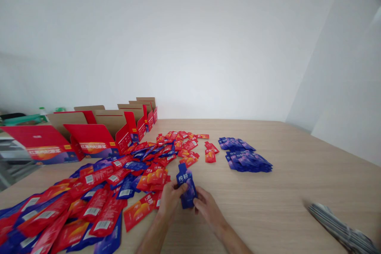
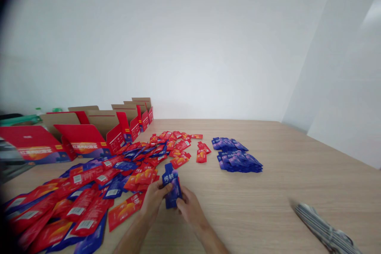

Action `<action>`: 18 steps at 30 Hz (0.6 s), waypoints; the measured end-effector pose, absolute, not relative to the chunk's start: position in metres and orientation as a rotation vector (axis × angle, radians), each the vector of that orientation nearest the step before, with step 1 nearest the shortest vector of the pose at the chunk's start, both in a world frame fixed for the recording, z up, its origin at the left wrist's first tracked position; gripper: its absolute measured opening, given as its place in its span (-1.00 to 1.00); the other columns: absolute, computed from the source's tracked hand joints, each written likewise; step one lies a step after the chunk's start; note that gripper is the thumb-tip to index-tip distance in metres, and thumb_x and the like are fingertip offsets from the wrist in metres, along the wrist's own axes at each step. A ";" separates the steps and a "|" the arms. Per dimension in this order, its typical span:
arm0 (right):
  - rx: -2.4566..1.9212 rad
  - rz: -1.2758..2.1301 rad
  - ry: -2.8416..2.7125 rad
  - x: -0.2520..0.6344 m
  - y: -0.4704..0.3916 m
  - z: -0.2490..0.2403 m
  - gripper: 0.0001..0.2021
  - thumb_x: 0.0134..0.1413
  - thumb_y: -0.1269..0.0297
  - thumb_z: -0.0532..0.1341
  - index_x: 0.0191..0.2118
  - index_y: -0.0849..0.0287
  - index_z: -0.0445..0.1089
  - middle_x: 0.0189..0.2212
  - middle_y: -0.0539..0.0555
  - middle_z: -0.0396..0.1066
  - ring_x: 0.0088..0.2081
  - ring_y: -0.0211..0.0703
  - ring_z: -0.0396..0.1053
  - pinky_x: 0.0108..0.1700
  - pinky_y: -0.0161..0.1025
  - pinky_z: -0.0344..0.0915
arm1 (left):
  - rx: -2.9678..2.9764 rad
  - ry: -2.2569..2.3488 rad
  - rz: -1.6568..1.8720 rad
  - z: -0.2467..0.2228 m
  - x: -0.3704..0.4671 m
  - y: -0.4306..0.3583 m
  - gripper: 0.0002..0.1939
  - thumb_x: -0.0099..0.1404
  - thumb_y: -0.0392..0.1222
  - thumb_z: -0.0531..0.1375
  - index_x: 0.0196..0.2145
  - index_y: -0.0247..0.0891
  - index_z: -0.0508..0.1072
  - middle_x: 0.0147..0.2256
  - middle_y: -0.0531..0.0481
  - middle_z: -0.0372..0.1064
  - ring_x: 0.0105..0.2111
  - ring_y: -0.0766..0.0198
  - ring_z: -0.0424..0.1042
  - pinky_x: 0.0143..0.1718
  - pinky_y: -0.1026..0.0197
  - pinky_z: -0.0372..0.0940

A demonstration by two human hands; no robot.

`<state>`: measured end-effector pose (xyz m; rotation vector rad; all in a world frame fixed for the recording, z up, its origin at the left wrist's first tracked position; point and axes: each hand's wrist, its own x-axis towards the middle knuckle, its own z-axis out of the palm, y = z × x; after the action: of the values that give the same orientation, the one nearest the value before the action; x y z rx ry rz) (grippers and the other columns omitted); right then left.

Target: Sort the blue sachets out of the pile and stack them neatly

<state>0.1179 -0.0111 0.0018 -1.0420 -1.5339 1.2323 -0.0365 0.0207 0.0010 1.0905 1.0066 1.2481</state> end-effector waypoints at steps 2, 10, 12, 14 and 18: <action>-1.104 1.261 -1.490 0.121 -0.011 0.001 -0.57 0.18 -0.06 0.08 -0.27 0.26 0.41 -0.57 0.02 0.40 -0.56 -0.23 0.30 -0.54 -0.36 0.15 | 1.119 0.952 1.202 0.006 -0.034 0.017 -0.58 0.05 0.08 0.35 -0.34 -0.38 0.52 -0.48 -0.04 0.47 -0.53 0.24 0.42 -0.48 0.24 0.31; -1.221 1.114 -1.512 0.126 -0.011 0.001 -0.52 0.13 -0.13 0.13 -0.58 0.17 0.21 -0.67 -0.12 0.08 -0.59 -0.34 0.02 -0.54 -0.36 -0.08 | 1.114 1.054 1.239 0.003 -0.027 0.015 -0.57 0.15 0.12 0.29 -0.52 -0.38 0.46 -0.60 0.07 0.31 -0.61 0.42 0.21 -0.56 0.35 0.09; -1.253 1.014 -1.487 0.128 -0.011 0.003 -0.52 0.16 -0.15 0.10 -0.55 0.16 0.22 -0.66 -0.12 0.05 -0.57 -0.33 0.00 -0.54 -0.35 -0.08 | 1.171 1.000 1.174 -0.001 -0.024 0.014 -0.58 0.15 0.11 0.29 -0.49 -0.39 0.49 -0.58 0.06 0.32 -0.59 0.41 0.21 -0.54 0.34 0.10; -1.276 0.938 -1.457 0.131 -0.012 0.004 -0.53 0.17 -0.15 0.08 -0.53 0.16 0.24 -0.64 -0.11 0.08 -0.56 -0.31 0.02 -0.53 -0.35 -0.04 | 1.191 0.955 1.126 -0.004 -0.020 0.012 -0.58 0.15 0.11 0.29 -0.47 -0.39 0.50 -0.57 0.05 0.32 -0.58 0.40 0.21 -0.52 0.33 0.11; -1.310 0.963 -1.379 0.134 -0.012 0.005 -0.52 0.18 -0.18 0.06 -0.52 0.15 0.24 -0.63 -0.10 0.13 -0.55 -0.28 0.08 -0.51 -0.35 0.01 | 1.111 0.947 1.129 -0.005 -0.011 0.008 -0.56 0.14 0.15 0.28 -0.49 -0.37 0.47 -0.57 0.04 0.31 -0.58 0.38 0.22 -0.50 0.31 0.12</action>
<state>0.1343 -0.0120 0.0054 -1.3103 -1.3792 0.9632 -0.0106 0.0081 -0.0051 1.1114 0.9470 1.1286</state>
